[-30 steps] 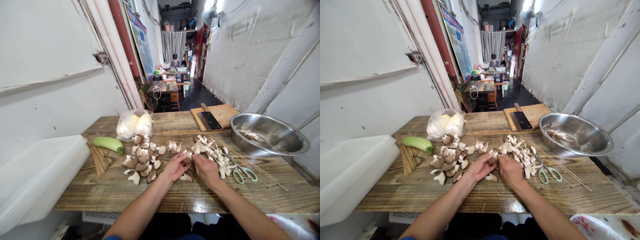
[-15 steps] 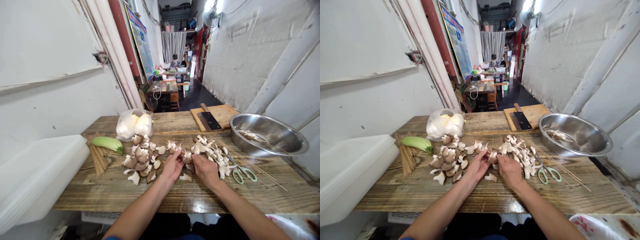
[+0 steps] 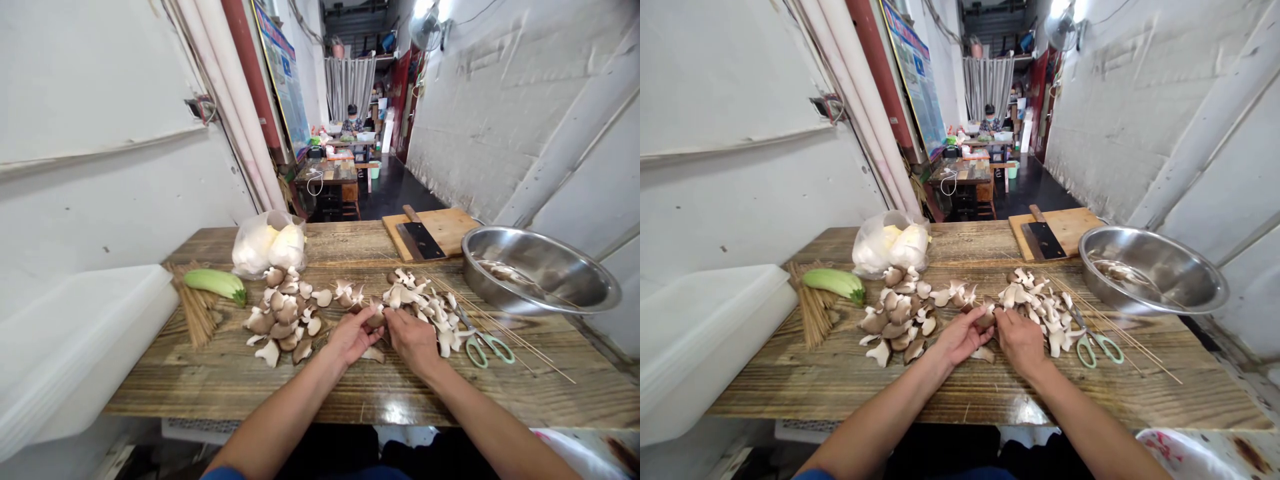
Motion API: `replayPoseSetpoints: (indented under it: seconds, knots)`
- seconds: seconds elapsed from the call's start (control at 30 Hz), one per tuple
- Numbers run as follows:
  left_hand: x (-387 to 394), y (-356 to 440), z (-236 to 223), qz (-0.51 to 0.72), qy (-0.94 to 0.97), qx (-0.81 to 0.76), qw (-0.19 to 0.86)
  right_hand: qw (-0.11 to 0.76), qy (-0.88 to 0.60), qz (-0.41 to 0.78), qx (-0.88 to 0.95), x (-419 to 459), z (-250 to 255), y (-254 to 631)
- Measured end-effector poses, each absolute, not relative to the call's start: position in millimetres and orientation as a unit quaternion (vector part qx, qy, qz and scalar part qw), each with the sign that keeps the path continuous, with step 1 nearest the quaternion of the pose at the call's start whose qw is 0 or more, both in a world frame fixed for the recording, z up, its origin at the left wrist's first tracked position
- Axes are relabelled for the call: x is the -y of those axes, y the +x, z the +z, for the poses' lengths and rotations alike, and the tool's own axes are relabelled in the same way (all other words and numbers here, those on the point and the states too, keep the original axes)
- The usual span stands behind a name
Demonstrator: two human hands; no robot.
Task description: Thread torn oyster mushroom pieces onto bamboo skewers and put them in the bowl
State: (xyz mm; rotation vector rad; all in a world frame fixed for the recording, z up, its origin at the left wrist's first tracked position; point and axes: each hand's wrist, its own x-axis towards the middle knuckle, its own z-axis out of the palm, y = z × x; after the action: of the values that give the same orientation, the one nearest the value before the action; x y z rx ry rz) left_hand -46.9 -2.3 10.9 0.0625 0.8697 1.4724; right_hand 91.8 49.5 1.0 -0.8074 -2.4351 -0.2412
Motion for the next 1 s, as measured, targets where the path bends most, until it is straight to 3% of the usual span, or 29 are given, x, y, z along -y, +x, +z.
replayPoseSetpoints:
  seconds: [0.33, 0.53, 1.0]
  knots:
    - [-1, -51, 12, 0.701, -0.023, -0.370, 0.609, 0.290, -0.298, -0.102, 0.904, -50, 0, 92]
    - [4, -44, 11, 0.650, 0.046, -0.325, 0.685, 0.279, -0.299, -0.077, 0.909, -49, 2, 91]
    - [4, -39, 12, 0.687, 0.043, -0.377, 0.620, 0.294, -0.277, -0.001, 0.915, -45, 6, 88]
